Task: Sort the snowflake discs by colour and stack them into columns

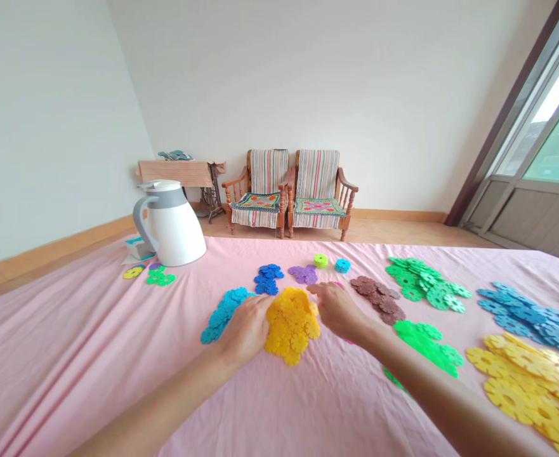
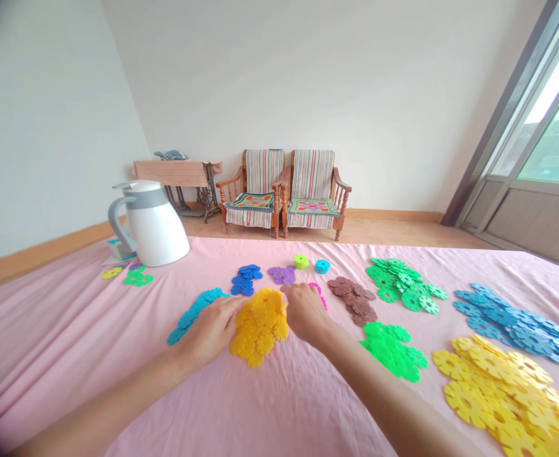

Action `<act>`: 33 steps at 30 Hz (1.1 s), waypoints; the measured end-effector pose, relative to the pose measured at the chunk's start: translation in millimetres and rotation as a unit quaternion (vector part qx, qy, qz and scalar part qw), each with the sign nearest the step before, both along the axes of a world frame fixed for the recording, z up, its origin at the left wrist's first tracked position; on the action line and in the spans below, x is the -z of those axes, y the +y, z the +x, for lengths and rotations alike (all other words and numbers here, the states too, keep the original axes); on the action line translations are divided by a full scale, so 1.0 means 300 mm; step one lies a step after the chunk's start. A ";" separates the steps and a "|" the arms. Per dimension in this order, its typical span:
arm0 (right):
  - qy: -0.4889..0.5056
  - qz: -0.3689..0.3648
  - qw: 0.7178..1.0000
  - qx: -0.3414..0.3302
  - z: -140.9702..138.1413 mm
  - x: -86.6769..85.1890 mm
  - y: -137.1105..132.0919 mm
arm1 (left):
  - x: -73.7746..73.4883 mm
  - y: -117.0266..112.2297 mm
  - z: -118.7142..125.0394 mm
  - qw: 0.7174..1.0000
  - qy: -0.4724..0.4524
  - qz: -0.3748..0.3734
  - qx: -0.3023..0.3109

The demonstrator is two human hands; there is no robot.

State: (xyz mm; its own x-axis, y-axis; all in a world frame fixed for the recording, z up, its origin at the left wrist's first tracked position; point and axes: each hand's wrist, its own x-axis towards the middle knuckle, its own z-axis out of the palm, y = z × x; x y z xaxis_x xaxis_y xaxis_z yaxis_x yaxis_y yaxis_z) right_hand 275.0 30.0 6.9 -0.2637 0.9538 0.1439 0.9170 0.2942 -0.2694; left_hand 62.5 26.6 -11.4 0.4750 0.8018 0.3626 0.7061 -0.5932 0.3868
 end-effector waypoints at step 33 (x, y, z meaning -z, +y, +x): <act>0.069 0.083 0.988 -0.109 -0.012 0.088 -0.329 | 0.045 -0.143 -0.012 0.998 0.041 0.022 0.041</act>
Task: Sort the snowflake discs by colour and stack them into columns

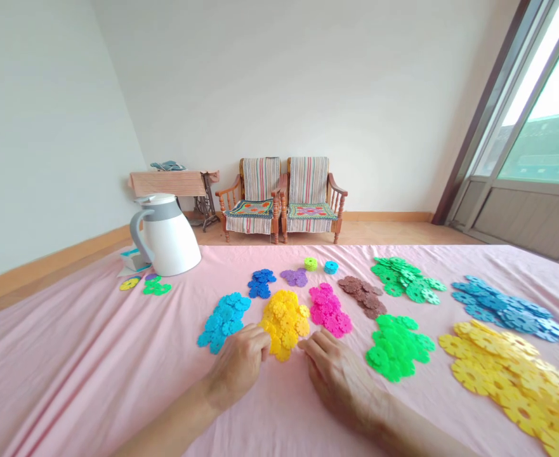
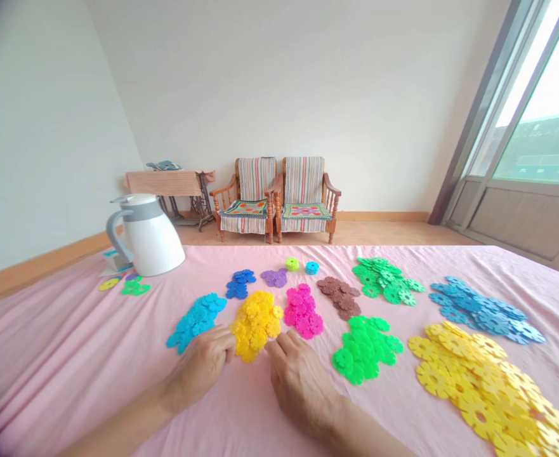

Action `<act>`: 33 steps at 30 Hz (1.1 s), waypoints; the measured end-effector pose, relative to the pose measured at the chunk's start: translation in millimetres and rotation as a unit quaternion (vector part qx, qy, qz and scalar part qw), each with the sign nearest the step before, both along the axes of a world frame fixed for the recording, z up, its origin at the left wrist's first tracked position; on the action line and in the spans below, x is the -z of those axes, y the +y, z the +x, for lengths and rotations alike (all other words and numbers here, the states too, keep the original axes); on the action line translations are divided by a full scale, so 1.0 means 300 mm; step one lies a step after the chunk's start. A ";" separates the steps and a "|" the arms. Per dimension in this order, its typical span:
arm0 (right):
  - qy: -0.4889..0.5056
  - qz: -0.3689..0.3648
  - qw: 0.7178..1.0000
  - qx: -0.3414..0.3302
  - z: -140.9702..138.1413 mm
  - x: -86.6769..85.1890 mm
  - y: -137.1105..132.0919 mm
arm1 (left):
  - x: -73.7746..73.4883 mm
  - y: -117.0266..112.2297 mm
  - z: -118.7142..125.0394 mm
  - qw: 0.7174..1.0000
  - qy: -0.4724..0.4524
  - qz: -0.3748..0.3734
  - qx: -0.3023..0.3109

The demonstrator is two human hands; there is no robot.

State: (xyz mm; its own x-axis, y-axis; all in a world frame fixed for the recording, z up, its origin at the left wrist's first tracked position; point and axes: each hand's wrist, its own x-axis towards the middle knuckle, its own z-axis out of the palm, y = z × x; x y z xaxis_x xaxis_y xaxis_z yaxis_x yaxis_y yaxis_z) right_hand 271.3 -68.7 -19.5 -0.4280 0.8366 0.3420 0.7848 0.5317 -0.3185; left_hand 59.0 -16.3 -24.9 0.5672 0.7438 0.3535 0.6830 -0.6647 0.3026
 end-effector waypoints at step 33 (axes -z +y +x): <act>-0.083 -0.089 0.976 0.180 0.403 -0.123 0.582 | -0.218 0.468 0.219 0.998 0.011 -0.013 0.062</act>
